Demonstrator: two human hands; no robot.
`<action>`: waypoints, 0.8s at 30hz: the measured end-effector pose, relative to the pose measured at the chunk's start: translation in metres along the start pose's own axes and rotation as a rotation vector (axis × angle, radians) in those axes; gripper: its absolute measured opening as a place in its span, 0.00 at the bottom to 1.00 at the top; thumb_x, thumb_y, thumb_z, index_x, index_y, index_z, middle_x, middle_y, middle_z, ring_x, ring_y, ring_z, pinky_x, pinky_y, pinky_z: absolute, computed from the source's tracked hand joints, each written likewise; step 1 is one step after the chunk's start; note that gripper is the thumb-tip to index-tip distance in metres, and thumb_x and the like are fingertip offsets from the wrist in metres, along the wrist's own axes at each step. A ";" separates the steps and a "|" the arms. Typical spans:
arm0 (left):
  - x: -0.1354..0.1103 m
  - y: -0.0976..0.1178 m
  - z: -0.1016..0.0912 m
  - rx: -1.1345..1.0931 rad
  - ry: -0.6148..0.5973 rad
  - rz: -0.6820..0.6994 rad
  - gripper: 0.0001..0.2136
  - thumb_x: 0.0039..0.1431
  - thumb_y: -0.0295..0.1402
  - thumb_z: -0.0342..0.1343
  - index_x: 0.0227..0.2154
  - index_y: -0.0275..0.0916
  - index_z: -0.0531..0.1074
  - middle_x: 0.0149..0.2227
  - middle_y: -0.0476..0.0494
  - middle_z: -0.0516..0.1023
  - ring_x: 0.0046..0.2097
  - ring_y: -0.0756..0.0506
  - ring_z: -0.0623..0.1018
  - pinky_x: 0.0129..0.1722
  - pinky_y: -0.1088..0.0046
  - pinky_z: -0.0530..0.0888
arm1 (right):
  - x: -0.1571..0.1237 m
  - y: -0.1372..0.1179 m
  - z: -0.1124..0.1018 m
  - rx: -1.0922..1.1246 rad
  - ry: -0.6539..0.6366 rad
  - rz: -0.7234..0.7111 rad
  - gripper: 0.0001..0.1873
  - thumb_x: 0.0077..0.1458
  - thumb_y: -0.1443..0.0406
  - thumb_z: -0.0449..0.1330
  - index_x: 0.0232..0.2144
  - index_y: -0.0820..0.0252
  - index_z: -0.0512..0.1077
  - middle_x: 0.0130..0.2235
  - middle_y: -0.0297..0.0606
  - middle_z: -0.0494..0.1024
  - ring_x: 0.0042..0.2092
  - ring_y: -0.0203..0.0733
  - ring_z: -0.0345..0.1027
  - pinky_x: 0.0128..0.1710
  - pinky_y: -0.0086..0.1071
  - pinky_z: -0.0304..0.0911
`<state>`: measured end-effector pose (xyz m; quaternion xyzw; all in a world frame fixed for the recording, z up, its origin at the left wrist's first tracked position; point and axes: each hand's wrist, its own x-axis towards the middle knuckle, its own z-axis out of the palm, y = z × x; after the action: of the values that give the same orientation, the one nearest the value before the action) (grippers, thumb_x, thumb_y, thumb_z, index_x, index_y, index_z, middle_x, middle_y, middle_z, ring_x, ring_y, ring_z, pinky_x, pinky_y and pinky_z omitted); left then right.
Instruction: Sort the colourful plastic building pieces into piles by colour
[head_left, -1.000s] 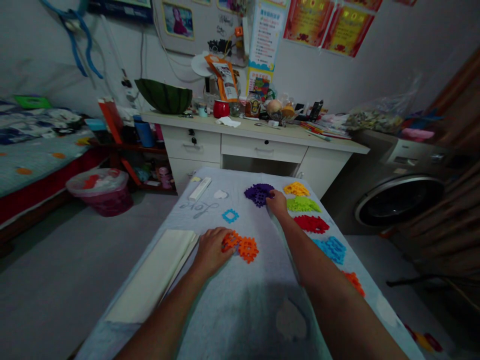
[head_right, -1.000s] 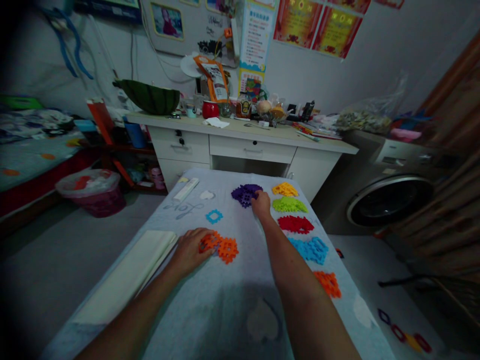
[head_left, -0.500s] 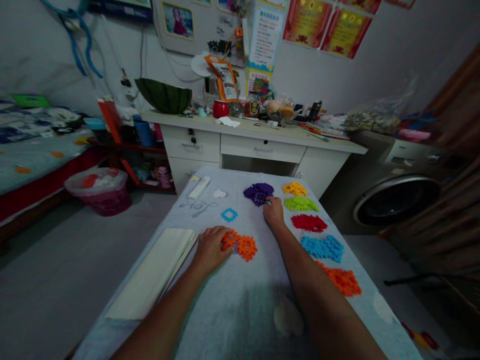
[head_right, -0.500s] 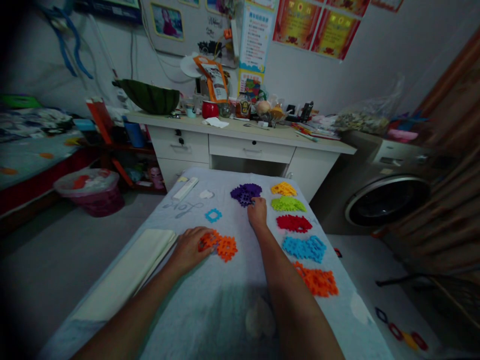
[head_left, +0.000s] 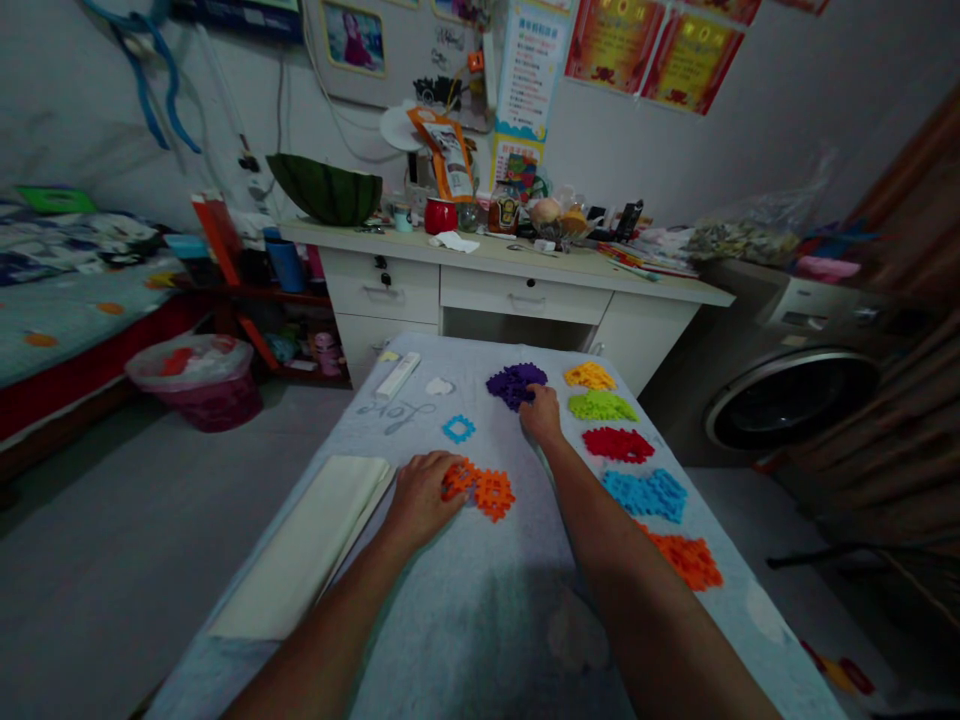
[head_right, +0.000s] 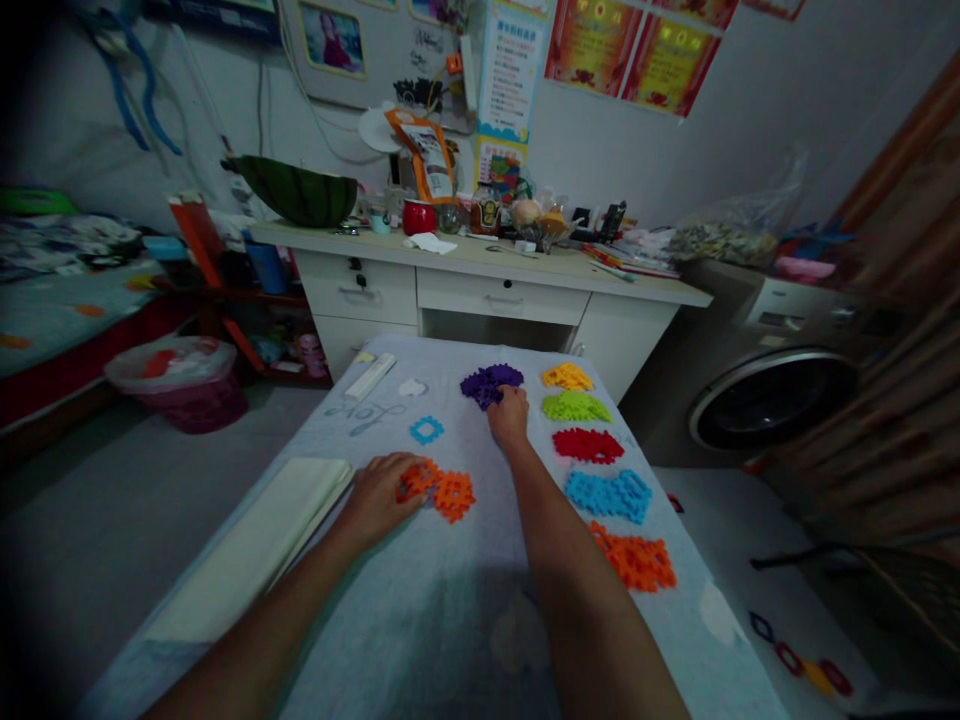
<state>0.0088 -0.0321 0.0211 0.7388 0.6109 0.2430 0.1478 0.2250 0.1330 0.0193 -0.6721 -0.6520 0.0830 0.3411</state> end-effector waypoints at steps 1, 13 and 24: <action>0.000 0.000 0.000 -0.001 -0.002 0.001 0.19 0.51 0.32 0.60 0.48 0.43 0.73 0.51 0.44 0.76 0.51 0.38 0.72 0.52 0.60 0.65 | 0.002 0.001 0.001 0.000 0.006 0.016 0.21 0.49 0.71 0.58 0.48 0.63 0.74 0.48 0.49 0.73 0.48 0.46 0.69 0.52 0.36 0.61; 0.000 0.003 -0.002 -0.011 -0.015 -0.024 0.19 0.52 0.33 0.61 0.48 0.43 0.73 0.51 0.44 0.76 0.52 0.38 0.72 0.52 0.60 0.65 | 0.035 0.017 0.013 0.202 0.072 0.236 0.10 0.40 0.68 0.60 0.31 0.59 0.73 0.31 0.35 0.77 0.34 0.41 0.70 0.37 0.31 0.63; 0.000 0.000 0.000 -0.003 -0.007 -0.010 0.19 0.52 0.32 0.61 0.49 0.42 0.73 0.51 0.43 0.76 0.52 0.38 0.72 0.51 0.60 0.65 | 0.042 0.025 -0.009 0.229 0.066 0.223 0.10 0.40 0.66 0.57 0.28 0.61 0.74 0.29 0.35 0.77 0.33 0.40 0.69 0.35 0.30 0.62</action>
<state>0.0086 -0.0316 0.0209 0.7362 0.6138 0.2409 0.1523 0.2561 0.1713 0.0260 -0.6995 -0.5479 0.1720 0.4253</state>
